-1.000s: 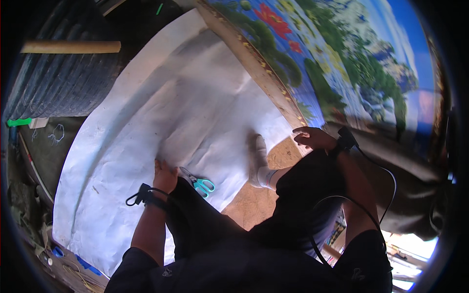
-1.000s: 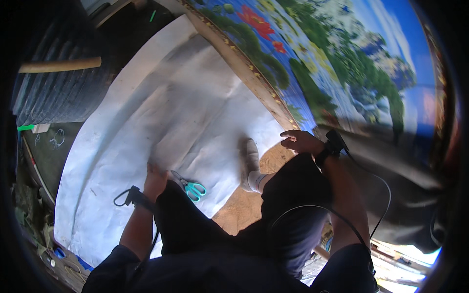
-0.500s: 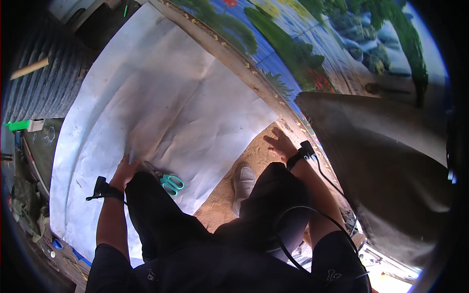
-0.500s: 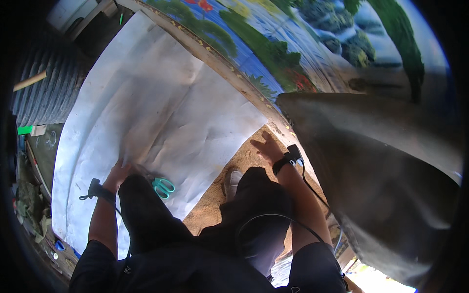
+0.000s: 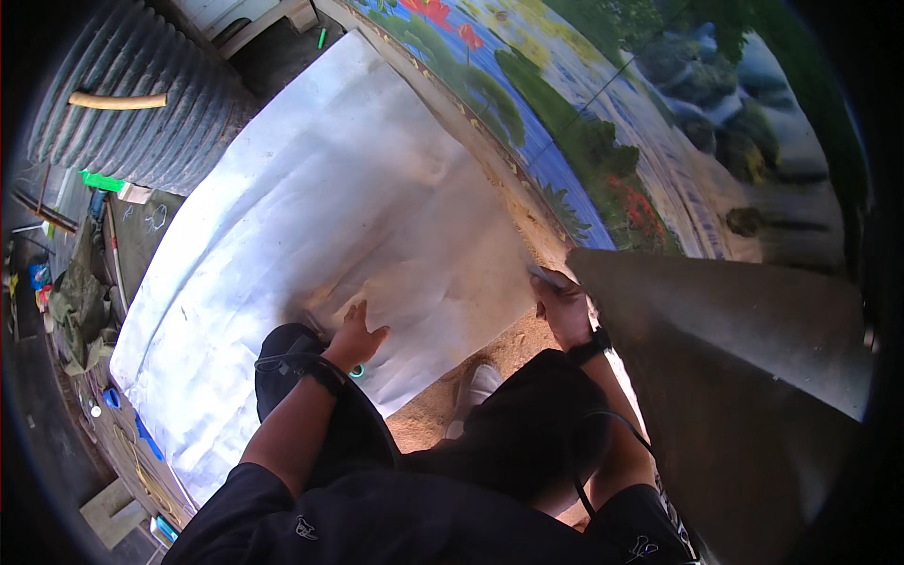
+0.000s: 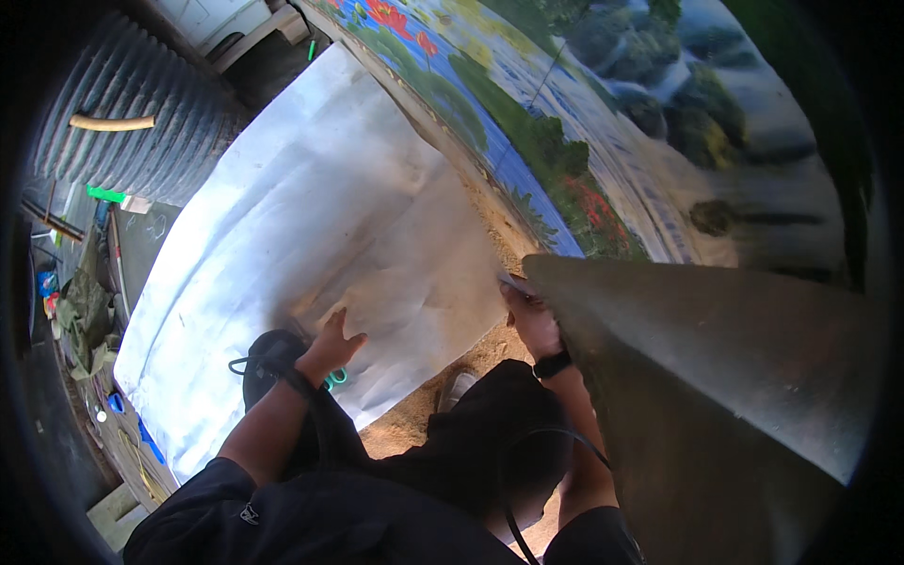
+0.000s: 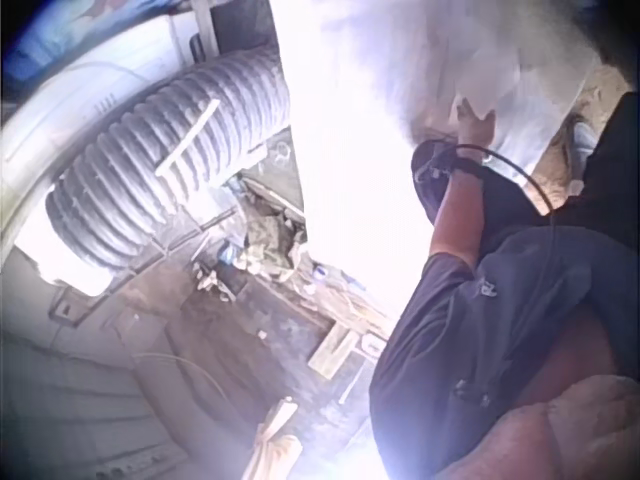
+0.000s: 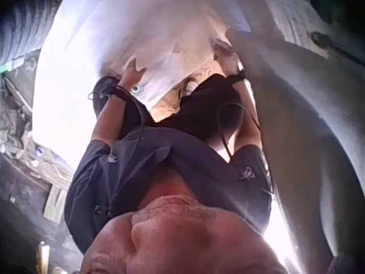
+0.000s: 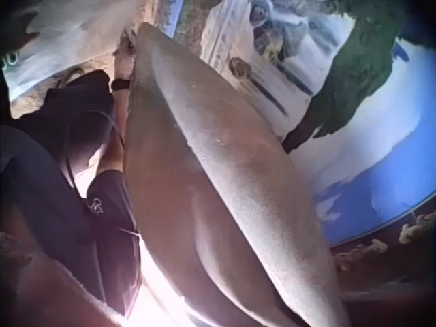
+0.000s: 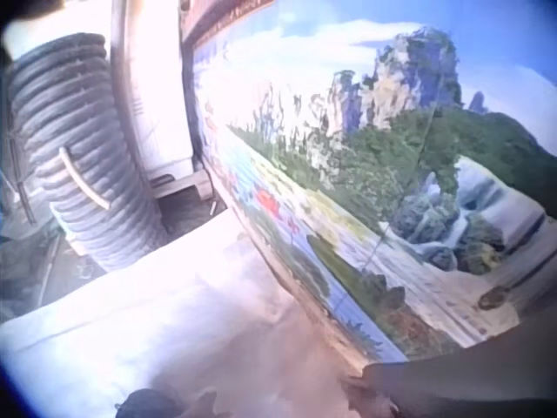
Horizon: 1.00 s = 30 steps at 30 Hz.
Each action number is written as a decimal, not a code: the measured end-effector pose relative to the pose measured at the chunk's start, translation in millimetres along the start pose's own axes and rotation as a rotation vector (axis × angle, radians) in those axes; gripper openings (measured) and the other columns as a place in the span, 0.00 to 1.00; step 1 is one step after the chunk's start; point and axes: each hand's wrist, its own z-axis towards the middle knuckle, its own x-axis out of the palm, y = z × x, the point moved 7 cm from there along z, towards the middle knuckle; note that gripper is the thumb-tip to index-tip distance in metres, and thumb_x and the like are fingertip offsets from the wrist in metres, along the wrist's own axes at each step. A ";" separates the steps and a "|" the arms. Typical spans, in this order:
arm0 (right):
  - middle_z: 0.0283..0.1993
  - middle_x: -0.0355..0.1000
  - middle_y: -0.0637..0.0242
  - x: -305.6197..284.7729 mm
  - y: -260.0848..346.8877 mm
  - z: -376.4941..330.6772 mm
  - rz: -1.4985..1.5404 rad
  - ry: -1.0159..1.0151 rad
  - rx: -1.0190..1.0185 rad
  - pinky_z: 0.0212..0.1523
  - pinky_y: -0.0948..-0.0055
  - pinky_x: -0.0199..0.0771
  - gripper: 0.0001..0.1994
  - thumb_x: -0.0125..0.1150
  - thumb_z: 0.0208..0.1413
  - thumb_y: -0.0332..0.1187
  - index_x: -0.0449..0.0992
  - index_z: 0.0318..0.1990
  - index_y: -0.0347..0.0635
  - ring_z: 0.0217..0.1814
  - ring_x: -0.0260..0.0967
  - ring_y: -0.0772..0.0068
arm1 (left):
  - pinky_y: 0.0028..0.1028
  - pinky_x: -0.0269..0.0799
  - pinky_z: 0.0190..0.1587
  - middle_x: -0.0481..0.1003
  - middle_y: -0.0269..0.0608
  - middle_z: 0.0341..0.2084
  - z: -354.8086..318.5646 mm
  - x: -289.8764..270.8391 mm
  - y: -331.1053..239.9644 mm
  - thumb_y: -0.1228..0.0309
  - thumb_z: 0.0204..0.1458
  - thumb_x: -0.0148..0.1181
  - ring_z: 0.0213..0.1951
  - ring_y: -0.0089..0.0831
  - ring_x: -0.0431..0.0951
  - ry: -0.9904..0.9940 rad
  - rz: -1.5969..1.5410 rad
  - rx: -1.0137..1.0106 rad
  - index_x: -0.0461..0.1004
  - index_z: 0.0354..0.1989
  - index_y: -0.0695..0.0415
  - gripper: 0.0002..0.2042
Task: Cut a piece of white insulation or plastic sheeting using scissors.
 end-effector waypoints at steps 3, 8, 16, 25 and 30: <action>0.20 0.65 0.75 -0.4 71.3 -32.4 -0.236 -0.002 -0.149 0.17 0.81 0.59 0.11 0.62 0.60 0.38 0.79 0.41 0.41 0.16 0.59 0.85 | 0.39 0.48 0.69 0.48 0.69 0.67 0.0 -1.7 -22.3 0.49 0.52 0.59 0.70 0.56 0.48 -0.056 -0.003 -0.024 0.46 0.70 0.65 0.44; 0.25 0.68 0.70 -2.6 118.6 -74.6 -0.411 0.037 -0.158 0.22 0.75 0.63 0.14 0.55 0.63 0.44 0.78 0.40 0.41 0.22 0.63 0.80 | 0.40 0.47 0.70 0.47 0.69 0.67 2.3 0.6 -60.2 0.48 0.52 0.59 0.70 0.57 0.46 -0.125 -0.021 -0.088 0.44 0.70 0.65 0.46; 0.27 0.68 0.70 -132.8 -49.0 -114.6 -0.588 -0.244 -0.541 0.30 0.75 0.66 0.11 0.49 0.64 0.33 0.78 0.40 0.37 0.28 0.65 0.75 | 0.41 0.47 0.70 0.49 0.70 0.66 22.3 32.2 -112.0 0.50 0.54 0.59 0.69 0.58 0.48 -0.260 -0.216 0.195 0.43 0.69 0.67 0.45; 0.45 0.75 0.63 -57.3 71.4 -95.6 -1.169 -0.262 -0.465 0.46 0.69 0.73 0.13 0.56 0.61 0.35 0.78 0.51 0.46 0.46 0.73 0.68 | 0.43 0.48 0.69 0.50 0.66 0.67 70.6 13.7 -114.1 0.53 0.55 0.57 0.69 0.58 0.50 -0.125 -0.164 0.123 0.47 0.70 0.63 0.40; 0.47 0.73 0.59 -78.5 42.5 -96.6 -1.413 -0.342 -0.598 0.40 0.68 0.73 0.20 0.63 0.56 0.37 0.72 0.57 0.47 0.42 0.73 0.68 | 0.43 0.49 0.69 0.50 0.64 0.67 71.4 -5.8 -91.4 0.55 0.56 0.57 0.68 0.57 0.51 -0.114 -0.136 0.112 0.50 0.69 0.62 0.38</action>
